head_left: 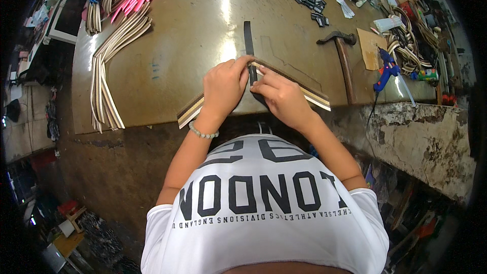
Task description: The person assembles a strap by applying hot glue to a black strip and attaching beige ribbed pieces and small white rectangular pieces. They repeatedly pick up the glue gun, apply glue, and press components onto the strip, then place the assembled piece aside.
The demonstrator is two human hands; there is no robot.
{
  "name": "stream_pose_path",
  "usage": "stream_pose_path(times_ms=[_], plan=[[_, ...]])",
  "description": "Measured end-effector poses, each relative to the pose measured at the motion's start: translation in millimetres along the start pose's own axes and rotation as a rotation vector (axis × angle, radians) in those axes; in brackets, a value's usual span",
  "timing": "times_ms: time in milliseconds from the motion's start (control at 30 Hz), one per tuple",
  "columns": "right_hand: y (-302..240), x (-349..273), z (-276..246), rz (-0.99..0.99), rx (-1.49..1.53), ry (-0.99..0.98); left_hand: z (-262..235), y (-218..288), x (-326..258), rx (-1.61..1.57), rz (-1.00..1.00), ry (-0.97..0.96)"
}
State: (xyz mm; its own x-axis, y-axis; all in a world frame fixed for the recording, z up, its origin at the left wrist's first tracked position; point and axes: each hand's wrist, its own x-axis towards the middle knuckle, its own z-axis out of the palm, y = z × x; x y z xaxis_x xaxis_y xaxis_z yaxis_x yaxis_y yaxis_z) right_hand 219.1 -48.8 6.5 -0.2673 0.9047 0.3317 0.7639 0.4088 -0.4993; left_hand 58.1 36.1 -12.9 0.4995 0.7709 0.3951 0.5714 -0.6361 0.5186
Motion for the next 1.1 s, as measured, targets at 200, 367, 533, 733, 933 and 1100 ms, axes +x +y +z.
stream_pose_path(times_ms=[200,367,533,733,933,1100], plan=[[-34.7,-29.5,-18.6,0.019,0.114,-0.228,-5.0,2.4,2.3,0.014,-0.050,-0.057],[20.7,-76.9,-70.9,0.728,0.169,0.686,-4.0,3.5,4.2,-0.058,-0.097,-0.019],[176.5,-146.2,-138.5,0.908,-0.371,1.209,-15.3,8.0,-8.1,-0.048,-0.167,0.044],[151.7,-83.6,-177.8,1.068,-0.323,0.784,-21.7,10.5,-18.7,-0.053,-0.157,0.012],[34.3,11.2,-102.9,0.586,0.470,0.176,-21.8,8.6,-13.9,-0.043,-0.076,-0.048],[33.8,36.4,-76.0,0.586,0.287,-0.013,-24.0,7.8,-15.7,-0.036,-0.071,-0.060]])
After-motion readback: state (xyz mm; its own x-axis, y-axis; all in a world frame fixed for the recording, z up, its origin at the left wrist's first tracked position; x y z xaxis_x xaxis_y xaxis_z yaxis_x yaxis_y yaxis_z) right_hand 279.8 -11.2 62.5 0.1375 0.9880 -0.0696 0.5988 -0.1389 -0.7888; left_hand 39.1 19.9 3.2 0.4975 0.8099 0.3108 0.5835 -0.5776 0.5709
